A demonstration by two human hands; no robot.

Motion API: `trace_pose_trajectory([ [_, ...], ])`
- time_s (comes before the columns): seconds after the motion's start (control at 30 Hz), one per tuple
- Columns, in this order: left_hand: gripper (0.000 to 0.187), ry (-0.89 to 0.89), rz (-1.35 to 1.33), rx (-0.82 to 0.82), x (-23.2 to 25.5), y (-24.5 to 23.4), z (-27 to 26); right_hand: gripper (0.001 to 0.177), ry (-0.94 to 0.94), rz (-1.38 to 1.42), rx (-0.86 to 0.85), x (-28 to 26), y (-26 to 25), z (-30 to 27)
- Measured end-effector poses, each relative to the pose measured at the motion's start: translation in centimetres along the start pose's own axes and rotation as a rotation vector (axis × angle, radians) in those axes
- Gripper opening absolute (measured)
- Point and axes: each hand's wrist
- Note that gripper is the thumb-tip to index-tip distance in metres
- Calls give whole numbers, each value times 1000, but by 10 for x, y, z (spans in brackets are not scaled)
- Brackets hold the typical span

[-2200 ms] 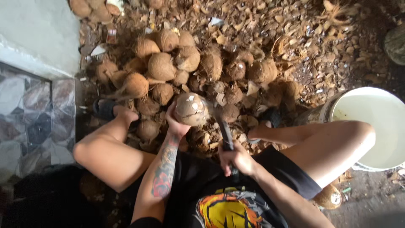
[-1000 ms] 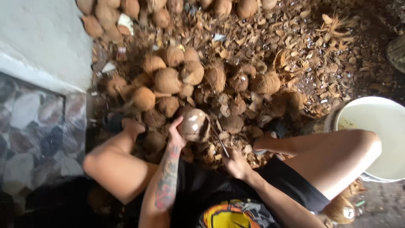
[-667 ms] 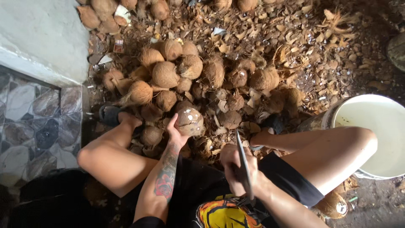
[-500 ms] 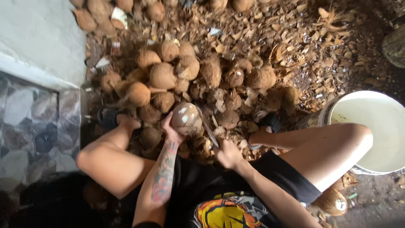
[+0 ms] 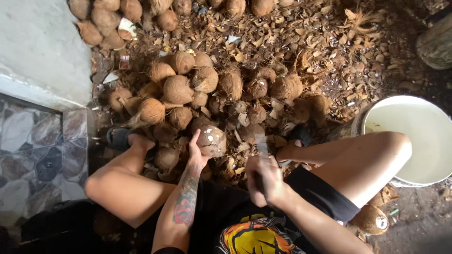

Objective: The person sits on the floor and uses a large knife to peel the husk off coconuts. They hold the coconut in one hand and strike it with the knife to remove the fibrous outer layer, then place the peeled coconut into a black bag.

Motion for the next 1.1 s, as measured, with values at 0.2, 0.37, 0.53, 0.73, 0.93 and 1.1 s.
trace_pose_trajectory([
  [0.2,80,172,7,-181,17,26,-10,39,1210,-187,-460,41,7,-37],
  [0.37,68,101,-165,-187,4,24,-22,28,380,-222,-457,66,-1,-69],
  [0.53,56,59,-256,-237,28,45,-84,25,1355,-188,-414,-10,17,15],
  [0.73,46,43,-286,-239,19,26,-43,12,1054,235,-250,-63,-4,61],
  [0.93,75,233,-24,-305,10,21,-27,15,468,317,-132,-63,-4,74],
  [1.1,81,334,-252,-571,19,19,-15,28,702,628,25,-57,-13,60],
])
Point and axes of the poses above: each hand's wrist, its own z-axis towards the middle knuckle, its own y-axis out of the palm, x = y × z, and after that the axes turned 10 degrees about x, right-handed
